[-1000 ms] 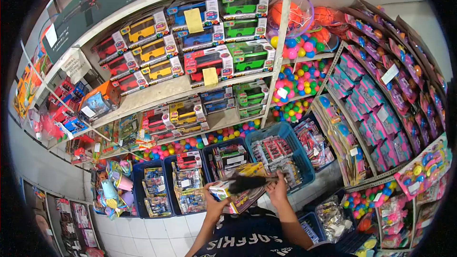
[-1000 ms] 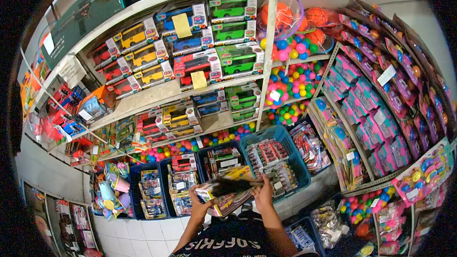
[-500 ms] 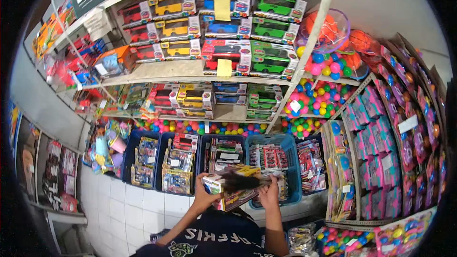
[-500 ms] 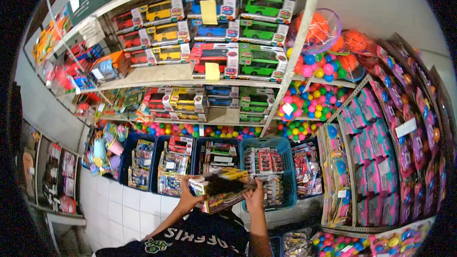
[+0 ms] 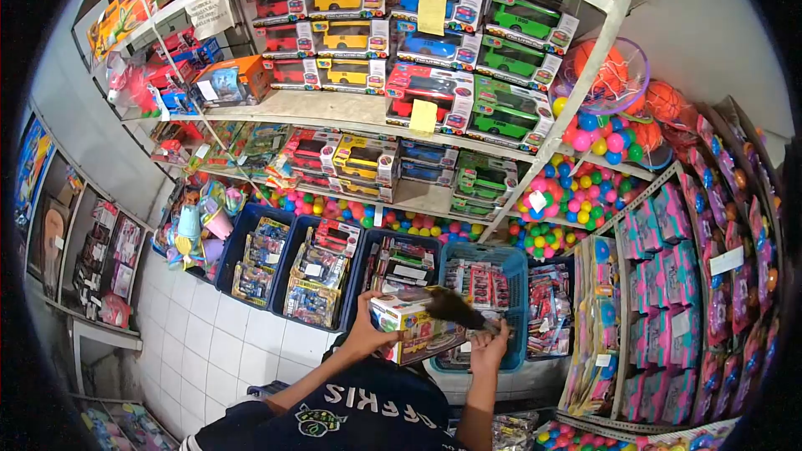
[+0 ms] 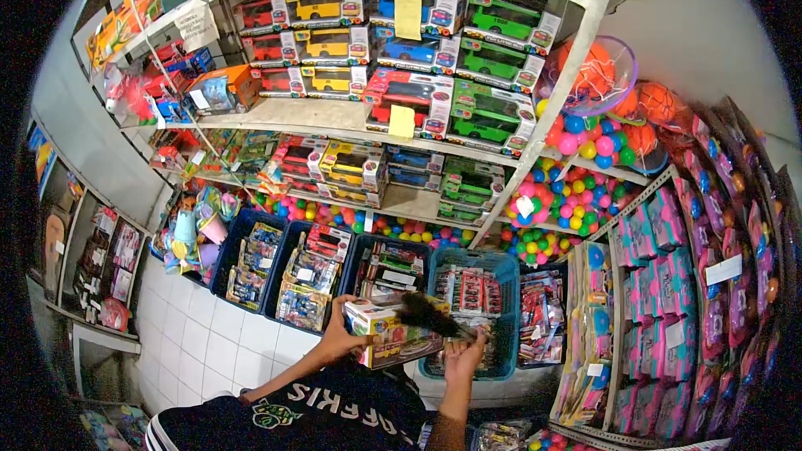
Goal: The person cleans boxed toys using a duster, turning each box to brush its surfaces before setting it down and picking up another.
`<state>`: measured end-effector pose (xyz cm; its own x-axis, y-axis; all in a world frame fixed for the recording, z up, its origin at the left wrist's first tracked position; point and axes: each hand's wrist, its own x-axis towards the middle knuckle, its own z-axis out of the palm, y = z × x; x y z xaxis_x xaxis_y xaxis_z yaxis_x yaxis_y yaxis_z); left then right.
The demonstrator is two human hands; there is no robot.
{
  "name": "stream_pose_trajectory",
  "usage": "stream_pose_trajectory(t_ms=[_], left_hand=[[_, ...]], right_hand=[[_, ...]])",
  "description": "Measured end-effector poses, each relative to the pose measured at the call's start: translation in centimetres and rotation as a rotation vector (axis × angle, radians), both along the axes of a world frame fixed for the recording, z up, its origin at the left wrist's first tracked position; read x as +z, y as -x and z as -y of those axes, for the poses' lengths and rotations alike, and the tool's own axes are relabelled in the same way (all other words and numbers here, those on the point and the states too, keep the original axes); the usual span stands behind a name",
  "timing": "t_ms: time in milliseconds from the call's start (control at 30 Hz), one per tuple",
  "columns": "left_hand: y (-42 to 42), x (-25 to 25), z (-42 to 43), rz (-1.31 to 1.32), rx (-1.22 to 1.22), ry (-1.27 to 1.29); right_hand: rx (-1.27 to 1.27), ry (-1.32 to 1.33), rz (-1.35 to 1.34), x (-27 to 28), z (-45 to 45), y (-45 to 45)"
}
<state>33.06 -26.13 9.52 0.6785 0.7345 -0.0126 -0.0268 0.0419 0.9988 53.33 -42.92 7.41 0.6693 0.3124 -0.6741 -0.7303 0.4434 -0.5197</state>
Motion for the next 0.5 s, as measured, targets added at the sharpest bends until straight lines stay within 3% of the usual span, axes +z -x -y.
stream_pose_trajectory(t_ms=[33, 100, 133, 200, 267, 300, 367, 400, 500], left_hand=[[-0.1, 0.4, -0.1, 0.018, 0.006, -0.097], [0.4, 2.1, 0.0, -0.107, -0.049, 0.286], [0.5, 2.8, -0.1, -0.148, -0.064, 0.328], [0.3, 3.1, 0.1, -0.152, -0.054, 0.326], [-0.1, 1.5, 0.3, -0.088, -0.028, 0.15], [-0.4, 1.2, 0.4, -0.059, -0.01, 0.062], [-0.4, 0.7, 0.5, -0.098, -0.034, 0.242], [-0.7, 1.0, 0.5, -0.061, -0.022, 0.209], [-1.1, 2.1, 0.9, -0.096, -0.042, 0.185]], right_hand=[[0.005, -0.003, 0.0, -0.2, -0.4, -0.2], [0.12, 0.123, -0.001, -0.4, -1.1, -0.3], [0.176, 0.187, 0.001, 0.8, -1.9, -0.2], [0.125, 0.126, 0.032, 1.7, -2.3, 0.3], [-0.066, 0.063, -0.094, -0.6, -2.0, -0.2], [-0.012, 0.07, -0.048, -0.7, -1.8, 0.0], [0.101, 0.124, 0.003, -0.7, -0.8, -0.1], [0.208, 0.179, 0.043, -0.5, -0.4, 0.0], [-0.022, 0.191, 0.008, -1.2, -0.1, -0.5]])
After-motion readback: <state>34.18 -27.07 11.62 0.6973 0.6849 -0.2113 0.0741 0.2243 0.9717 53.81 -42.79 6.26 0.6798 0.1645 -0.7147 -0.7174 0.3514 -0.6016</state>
